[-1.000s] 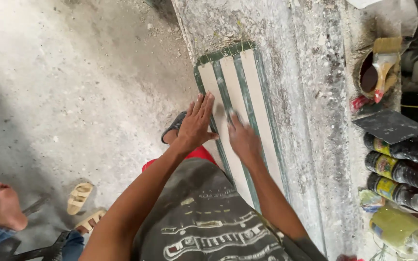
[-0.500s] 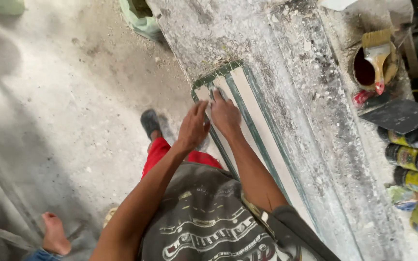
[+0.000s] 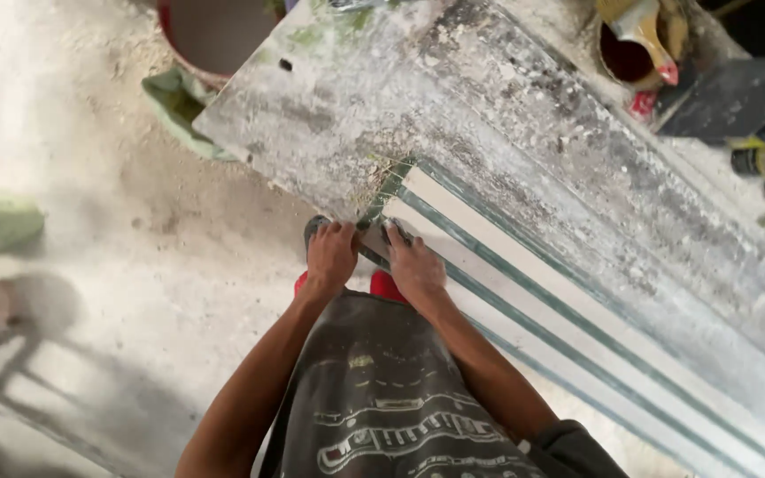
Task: Sanding and scraping a long board to prepare its surface.
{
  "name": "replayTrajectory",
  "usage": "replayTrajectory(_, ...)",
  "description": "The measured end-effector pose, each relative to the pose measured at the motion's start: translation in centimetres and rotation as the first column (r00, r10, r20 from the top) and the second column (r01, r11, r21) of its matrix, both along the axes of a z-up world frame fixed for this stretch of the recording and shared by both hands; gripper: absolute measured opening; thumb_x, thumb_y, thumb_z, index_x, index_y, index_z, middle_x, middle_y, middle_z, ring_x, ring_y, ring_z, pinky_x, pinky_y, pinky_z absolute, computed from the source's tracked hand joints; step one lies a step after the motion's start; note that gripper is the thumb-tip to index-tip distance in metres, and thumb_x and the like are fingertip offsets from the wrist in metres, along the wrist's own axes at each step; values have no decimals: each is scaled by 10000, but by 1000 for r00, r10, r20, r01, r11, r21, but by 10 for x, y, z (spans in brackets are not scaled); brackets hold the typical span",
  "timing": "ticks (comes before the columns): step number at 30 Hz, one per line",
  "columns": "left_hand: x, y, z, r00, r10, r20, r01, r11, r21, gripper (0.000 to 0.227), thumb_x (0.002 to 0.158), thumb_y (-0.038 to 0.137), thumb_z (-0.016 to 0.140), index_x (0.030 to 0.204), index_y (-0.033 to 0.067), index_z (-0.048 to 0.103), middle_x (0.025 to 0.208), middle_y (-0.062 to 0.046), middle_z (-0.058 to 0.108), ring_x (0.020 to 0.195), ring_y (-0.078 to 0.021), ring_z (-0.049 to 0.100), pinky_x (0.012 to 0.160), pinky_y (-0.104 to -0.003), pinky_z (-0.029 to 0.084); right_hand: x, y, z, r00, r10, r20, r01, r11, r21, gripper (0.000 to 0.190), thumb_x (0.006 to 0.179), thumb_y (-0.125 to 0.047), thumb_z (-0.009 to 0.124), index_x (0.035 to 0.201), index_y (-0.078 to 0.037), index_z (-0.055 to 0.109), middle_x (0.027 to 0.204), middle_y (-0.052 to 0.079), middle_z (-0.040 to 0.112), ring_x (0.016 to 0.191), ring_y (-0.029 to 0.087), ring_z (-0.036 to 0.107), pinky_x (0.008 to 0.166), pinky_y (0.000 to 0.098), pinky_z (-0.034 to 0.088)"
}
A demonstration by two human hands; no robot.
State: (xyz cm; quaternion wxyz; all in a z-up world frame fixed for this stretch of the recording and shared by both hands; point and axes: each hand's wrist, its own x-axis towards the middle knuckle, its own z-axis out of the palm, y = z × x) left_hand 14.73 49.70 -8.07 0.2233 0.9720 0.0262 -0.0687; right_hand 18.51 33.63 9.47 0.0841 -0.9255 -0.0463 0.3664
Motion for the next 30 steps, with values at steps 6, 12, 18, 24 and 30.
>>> replayTrajectory(6, 2, 29, 4, 982, -188, -12, 184, 971, -155, 168, 904, 336, 660, 881, 170, 649, 798, -63, 646, 817, -341, 692, 680, -494, 560, 1, 27, -18, 982, -181, 48, 181, 983, -8, 530, 1094, -476, 357, 1593, -299, 377, 1276, 232, 628, 899, 489, 720, 759, 548, 593)
replayTrajectory(12, 20, 64, -4, 953, -297, 51, 302, 938, -168, 420, 846, 660, 676, 905, 244, 683, 797, -28, 643, 807, -298, 708, 686, -482, 582, -11, 15, -50, 971, 59, 232, -69, 997, 35, 330, 970, -142, 539, 1290, -133, 619, 1578, 32, 346, 1008, 341, 627, 754, 437, 633)
replayTrajectory(18, 53, 65, 69, 869, -371, 327, 438, 885, -158, 584, 765, 260, 722, 1218, -87, 600, 1233, -262, 608, 1177, -427, 540, 1034, -511, 436, -9, 14, -13, 988, -156, 13, 155, 987, 34, 677, 1003, -165, 450, 1626, -186, 186, 1087, 244, 580, 491, 243, 582, 372, 390, 477)
replayTrajectory(24, 87, -33, 95, 512, -384, 769, 742, 649, -169, 409, 894, 218, 697, 1148, -100, 659, 1154, -271, 632, 1044, -467, 597, 974, -558, 504, -14, 5, -44, 976, -200, 85, 189, 973, 130, 568, 1063, -304, 495, 1587, -403, 300, 1265, 189, 617, 624, 130, 639, 447, 188, 506)
replayTrajectory(30, 112, -119, 114, 329, -436, 838, 903, 406, -142, 440, 881, 245, 692, 1155, -97, 660, 1153, -271, 634, 1050, -470, 598, 980, -561, 504, -121, -74, 56, 250, -966, -71, 881, 196, 432, 405, 1048, -236, 454, 1438, -125, 450, 1309, 60, 634, 931, 203, 658, 590, 225, 502)
